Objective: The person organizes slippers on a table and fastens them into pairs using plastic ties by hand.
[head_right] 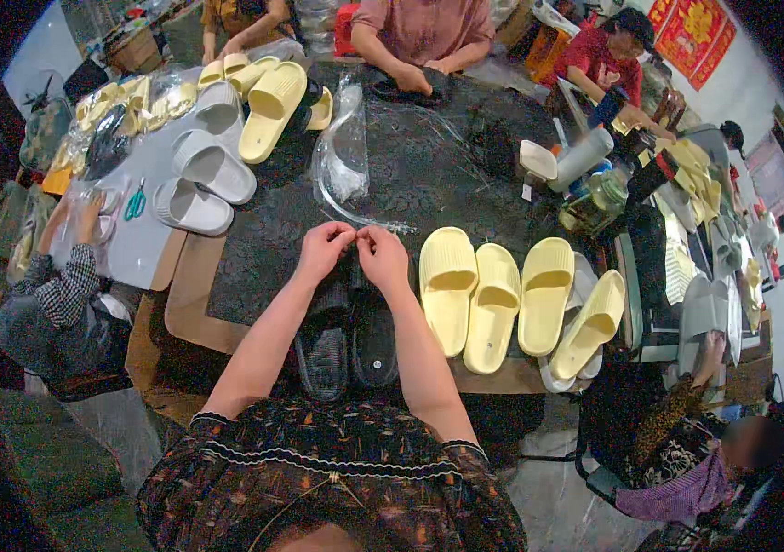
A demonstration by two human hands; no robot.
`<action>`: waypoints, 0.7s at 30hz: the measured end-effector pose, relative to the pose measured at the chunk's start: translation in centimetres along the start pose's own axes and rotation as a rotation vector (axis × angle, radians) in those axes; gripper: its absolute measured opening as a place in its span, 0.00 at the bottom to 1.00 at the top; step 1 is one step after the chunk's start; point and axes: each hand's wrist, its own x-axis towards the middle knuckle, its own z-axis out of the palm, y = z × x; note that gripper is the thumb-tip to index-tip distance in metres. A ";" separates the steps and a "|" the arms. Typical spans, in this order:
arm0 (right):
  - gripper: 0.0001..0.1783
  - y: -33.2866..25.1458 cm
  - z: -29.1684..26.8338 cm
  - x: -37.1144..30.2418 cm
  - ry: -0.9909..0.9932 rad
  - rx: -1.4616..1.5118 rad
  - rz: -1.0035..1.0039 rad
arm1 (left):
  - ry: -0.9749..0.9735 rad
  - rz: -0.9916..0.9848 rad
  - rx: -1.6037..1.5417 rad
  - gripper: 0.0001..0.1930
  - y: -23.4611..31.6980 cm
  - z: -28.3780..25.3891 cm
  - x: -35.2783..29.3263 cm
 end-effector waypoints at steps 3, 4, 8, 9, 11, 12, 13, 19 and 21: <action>0.07 0.0 0.1 0.2 -0.002 -0.015 -0.043 | 0.000 0.084 -0.017 0.08 -0.1 -0.1 -0.1; 0.07 -0.1 0.1 0.3 -0.003 -0.014 -0.044 | 0.002 0.083 -0.017 0.08 -0.2 -0.1 -0.1; 0.07 -0.5 0.0 0.3 -0.031 0.019 -0.009 | -0.007 0.059 -0.073 0.08 -0.2 0.0 -0.2; 0.08 -0.5 -0.1 0.4 -0.057 0.031 0.021 | -0.014 0.051 -0.099 0.08 -0.2 0.0 -0.2; 0.07 -0.6 -0.2 0.4 -0.063 0.030 0.023 | -0.014 0.036 -0.121 0.08 -0.2 0.0 -0.2; 0.07 -0.6 -0.2 0.4 -0.067 0.028 0.026 | -0.015 0.020 -0.145 0.08 -0.2 0.1 -0.1; 0.07 -0.5 -0.2 0.4 -0.066 0.029 0.027 | -0.017 0.020 -0.143 0.08 -0.2 0.2 -0.2; 0.05 -0.5 -0.1 0.1 -0.022 0.002 -0.051 | 0.089 -0.045 -0.369 0.08 -1.1 -0.6 0.5; 0.05 -1.0 -0.5 -0.4 -0.138 0.051 0.036 | 0.177 -0.092 -0.503 0.09 -1.0 -1.2 0.6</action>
